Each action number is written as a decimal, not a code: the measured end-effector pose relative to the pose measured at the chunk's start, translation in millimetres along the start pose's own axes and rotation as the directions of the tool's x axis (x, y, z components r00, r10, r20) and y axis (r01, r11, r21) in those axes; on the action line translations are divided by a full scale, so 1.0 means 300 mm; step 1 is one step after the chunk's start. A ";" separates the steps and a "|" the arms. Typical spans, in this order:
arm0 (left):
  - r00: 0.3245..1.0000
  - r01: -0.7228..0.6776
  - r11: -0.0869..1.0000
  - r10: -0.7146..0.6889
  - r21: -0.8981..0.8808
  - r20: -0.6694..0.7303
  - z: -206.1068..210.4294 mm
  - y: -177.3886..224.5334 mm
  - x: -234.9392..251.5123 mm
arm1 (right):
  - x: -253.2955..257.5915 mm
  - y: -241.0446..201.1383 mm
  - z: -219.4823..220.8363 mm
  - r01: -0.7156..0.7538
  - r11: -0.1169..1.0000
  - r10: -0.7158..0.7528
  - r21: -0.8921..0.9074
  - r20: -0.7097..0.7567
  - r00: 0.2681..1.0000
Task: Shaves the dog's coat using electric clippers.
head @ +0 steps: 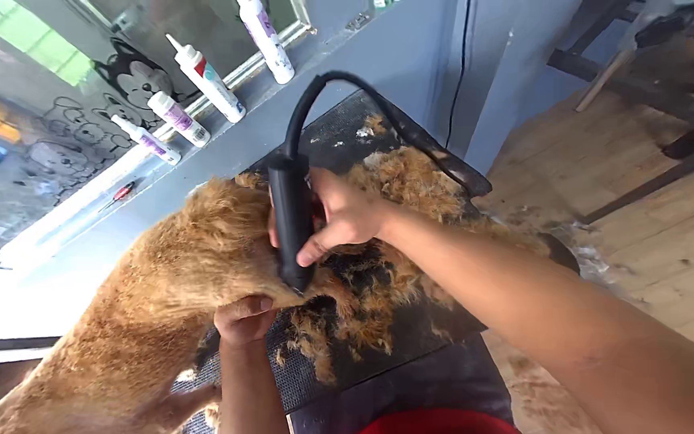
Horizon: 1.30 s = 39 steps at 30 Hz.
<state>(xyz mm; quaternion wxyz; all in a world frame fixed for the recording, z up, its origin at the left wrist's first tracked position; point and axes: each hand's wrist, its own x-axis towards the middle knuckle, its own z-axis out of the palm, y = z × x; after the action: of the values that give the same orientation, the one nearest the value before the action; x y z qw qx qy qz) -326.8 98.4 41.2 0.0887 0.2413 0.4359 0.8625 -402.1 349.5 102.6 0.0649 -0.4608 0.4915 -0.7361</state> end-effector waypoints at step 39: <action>0.843 -0.142 0.989 0.145 0.046 -0.519 0.189 -0.242 -0.052 | 0.364 -0.101 0.625 0.530 0.224 0.389 -0.818 0.573 0.721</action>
<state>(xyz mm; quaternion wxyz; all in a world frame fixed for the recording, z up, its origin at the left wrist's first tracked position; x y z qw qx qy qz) -289.4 176.8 6.7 -0.0979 0.0311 0.4270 0.8984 -314.1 180.6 210.7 -0.0969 -0.6554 0.7482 -0.0349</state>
